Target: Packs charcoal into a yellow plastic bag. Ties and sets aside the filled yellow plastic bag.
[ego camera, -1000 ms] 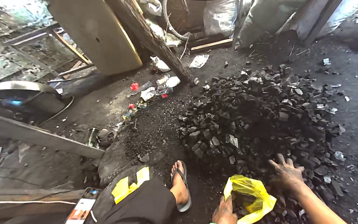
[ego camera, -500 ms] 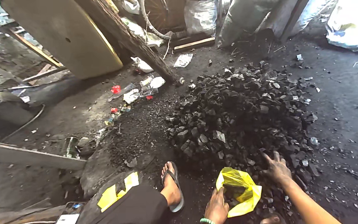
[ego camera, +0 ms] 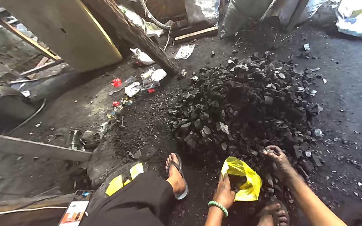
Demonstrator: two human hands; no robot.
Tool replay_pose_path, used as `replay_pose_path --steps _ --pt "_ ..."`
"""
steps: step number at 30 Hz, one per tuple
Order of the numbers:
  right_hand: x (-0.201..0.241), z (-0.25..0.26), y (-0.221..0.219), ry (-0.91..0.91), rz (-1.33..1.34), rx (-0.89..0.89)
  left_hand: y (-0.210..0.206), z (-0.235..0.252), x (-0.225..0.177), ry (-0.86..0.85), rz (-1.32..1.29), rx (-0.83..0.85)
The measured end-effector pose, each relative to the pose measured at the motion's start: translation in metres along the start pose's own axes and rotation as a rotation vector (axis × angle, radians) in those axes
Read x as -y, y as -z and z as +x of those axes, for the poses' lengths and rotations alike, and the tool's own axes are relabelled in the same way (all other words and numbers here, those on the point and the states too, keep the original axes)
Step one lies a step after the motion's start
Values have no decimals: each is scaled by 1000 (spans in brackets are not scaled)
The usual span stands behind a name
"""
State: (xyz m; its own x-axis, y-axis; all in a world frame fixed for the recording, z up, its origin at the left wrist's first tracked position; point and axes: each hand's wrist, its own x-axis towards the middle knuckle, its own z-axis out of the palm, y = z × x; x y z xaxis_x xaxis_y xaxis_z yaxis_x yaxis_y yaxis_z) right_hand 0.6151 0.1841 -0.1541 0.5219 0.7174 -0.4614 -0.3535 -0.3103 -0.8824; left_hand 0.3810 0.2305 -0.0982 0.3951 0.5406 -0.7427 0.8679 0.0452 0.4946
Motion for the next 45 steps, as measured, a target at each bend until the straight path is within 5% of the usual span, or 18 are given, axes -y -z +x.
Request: replay_pose_path --steps 3,6,8,10,12,15,18,27,34,45 --pt "-21 -25 -38 -24 42 322 -1 2 -2 -40 -1 -36" --pt "-32 -33 -69 19 -884 689 -1 1 -4 -55 16 -27" --pt "-26 -29 -74 5 -1125 814 -5 2 -1 -62 36 -22" --pt "-8 -17 -52 92 -799 671 -3 3 0 -50 56 -9" --pt "15 -6 -16 179 -505 290 -2 2 0 -13 83 20" --pt "27 28 60 275 -502 -404 1 -2 0 28 106 -9" --pt "5 60 133 86 -544 -691 2 -7 4 51 111 -86" --pt "-18 85 140 -235 -755 -415 3 -9 10 -58 43 -267" --pt "-32 65 132 -135 -583 -343 0 -7 2 66 81 -17" --pt "-33 43 105 -51 -780 -431 3 -2 5 54 13 -93"
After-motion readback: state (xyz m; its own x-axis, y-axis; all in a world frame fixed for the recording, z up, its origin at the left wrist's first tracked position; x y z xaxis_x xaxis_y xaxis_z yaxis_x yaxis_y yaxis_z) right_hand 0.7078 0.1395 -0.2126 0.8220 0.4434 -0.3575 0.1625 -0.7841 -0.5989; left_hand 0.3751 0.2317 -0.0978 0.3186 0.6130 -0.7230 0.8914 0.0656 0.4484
